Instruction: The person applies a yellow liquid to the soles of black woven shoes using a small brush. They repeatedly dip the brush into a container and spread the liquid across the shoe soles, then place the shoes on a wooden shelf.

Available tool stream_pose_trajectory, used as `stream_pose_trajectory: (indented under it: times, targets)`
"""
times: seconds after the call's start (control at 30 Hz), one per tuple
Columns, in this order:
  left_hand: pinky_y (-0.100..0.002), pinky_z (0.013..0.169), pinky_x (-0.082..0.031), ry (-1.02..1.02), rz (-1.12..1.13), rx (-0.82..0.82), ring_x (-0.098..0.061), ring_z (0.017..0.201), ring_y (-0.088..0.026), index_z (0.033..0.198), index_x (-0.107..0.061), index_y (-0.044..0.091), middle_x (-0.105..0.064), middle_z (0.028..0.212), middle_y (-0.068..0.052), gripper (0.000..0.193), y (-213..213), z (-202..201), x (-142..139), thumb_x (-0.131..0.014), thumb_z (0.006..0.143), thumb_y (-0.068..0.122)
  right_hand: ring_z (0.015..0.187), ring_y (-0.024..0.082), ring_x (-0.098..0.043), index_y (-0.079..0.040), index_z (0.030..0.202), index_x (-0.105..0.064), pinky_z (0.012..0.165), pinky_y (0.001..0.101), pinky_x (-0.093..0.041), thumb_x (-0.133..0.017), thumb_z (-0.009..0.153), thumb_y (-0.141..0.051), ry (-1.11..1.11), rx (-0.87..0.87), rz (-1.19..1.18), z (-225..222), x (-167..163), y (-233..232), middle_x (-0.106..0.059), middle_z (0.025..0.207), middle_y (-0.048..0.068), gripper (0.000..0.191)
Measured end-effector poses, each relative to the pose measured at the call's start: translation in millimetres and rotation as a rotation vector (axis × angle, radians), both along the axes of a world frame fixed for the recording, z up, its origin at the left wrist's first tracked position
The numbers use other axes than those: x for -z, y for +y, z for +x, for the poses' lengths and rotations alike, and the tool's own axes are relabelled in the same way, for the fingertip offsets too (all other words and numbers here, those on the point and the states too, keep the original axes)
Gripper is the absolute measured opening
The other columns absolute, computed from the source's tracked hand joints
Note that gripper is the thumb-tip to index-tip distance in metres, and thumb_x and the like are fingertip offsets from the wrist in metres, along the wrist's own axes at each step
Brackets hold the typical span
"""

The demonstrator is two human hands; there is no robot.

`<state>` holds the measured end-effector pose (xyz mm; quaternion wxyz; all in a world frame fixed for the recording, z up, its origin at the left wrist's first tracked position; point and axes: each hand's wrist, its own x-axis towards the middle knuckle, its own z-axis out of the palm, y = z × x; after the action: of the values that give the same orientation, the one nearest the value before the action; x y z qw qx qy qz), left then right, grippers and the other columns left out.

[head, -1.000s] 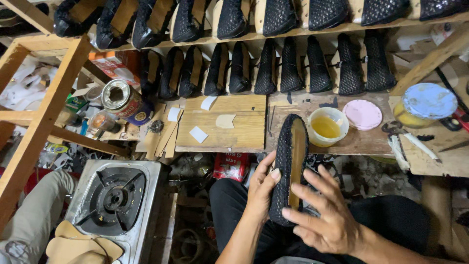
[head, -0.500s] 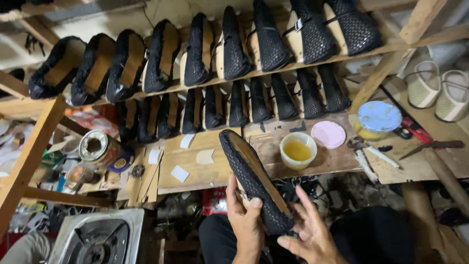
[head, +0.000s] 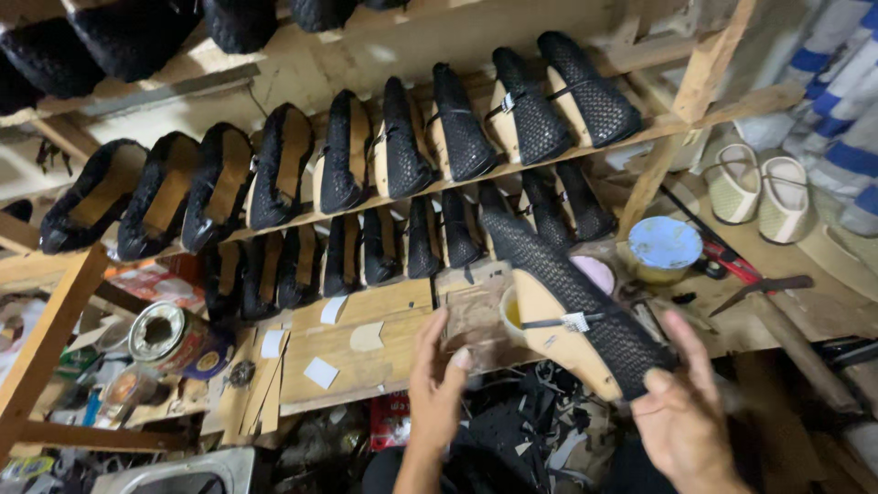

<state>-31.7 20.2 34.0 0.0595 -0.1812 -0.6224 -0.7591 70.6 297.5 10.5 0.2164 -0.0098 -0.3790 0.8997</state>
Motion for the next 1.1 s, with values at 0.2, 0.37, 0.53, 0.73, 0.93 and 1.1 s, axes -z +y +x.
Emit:
stream_pose_trajectory:
  times: [0.2,0.37,0.53,0.73,0.93,1.1]
  targets:
    - [-0.037,0.099,-0.055,-0.077,-0.340,-0.194,-0.066,0.121,-0.027,0.140,-0.054,0.000,-0.051,0.144,-0.013,0.056,-34,-53,32,-0.069,0.091,0.020,0.132,0.037,-0.057,-0.005,0.157,-0.034,0.112,0.0595,-0.046,-0.055,0.093,-0.002,0.080,0.281,0.201,8,-31,61,-0.051,0.146,0.024,0.068]
    - [-0.036,0.092,-0.055,-0.064,-0.521,-0.353,-0.072,0.106,-0.026,0.126,-0.066,-0.001,-0.068,0.118,-0.014,0.042,-42,-71,49,-0.070,0.091,0.021,0.134,0.034,-0.054,-0.004,0.156,-0.035,0.123,0.0616,-0.042,-0.055,0.098,0.001,0.203,0.409,0.220,5,-58,120,-0.047,0.146,0.021,0.062]
    - [-0.038,0.080,-0.057,-0.022,-0.658,-0.542,-0.073,0.093,-0.028,0.118,-0.072,0.007,-0.072,0.105,-0.013,0.033,-29,-69,41,-0.067,0.091,0.025,0.144,0.031,-0.057,-0.008,0.156,-0.033,0.124,0.0564,-0.043,-0.057,0.102,-0.004,0.280,0.487,0.264,-43,-78,174,-0.046,0.154,0.016,0.060]
    - [-0.046,0.078,-0.055,0.107,-0.934,-0.671,-0.069,0.096,-0.036,0.113,-0.073,0.015,-0.070,0.111,-0.011,0.029,-17,-54,27,-0.066,0.090,0.031,0.132,0.030,-0.059,-0.018,0.161,-0.032,0.104,0.0560,-0.060,-0.065,0.112,0.001,0.236,0.549,0.284,-121,-116,208,-0.046,0.157,0.015,0.062]
    - [-0.045,0.078,-0.056,0.207,-0.923,-0.757,-0.069,0.098,-0.034,0.110,-0.074,0.015,-0.070,0.111,-0.009,0.029,-13,-55,21,-0.070,0.085,0.028,0.119,0.032,-0.074,-0.021,0.154,-0.030,0.092,0.0549,-0.061,-0.071,0.105,-0.001,0.132,0.493,0.137,-191,-173,184,-0.053,0.148,0.017,0.067]
    - [-0.044,0.076,-0.057,0.225,-0.912,-0.746,-0.069,0.095,-0.032,0.109,-0.074,0.016,-0.071,0.106,-0.009,0.029,-14,-59,18,-0.074,0.082,0.026,0.115,0.030,-0.072,-0.018,0.160,-0.034,0.094,0.0580,-0.062,-0.075,0.107,-0.003,0.067,0.504,0.245,-214,-200,166,-0.057,0.146,0.017,0.068]
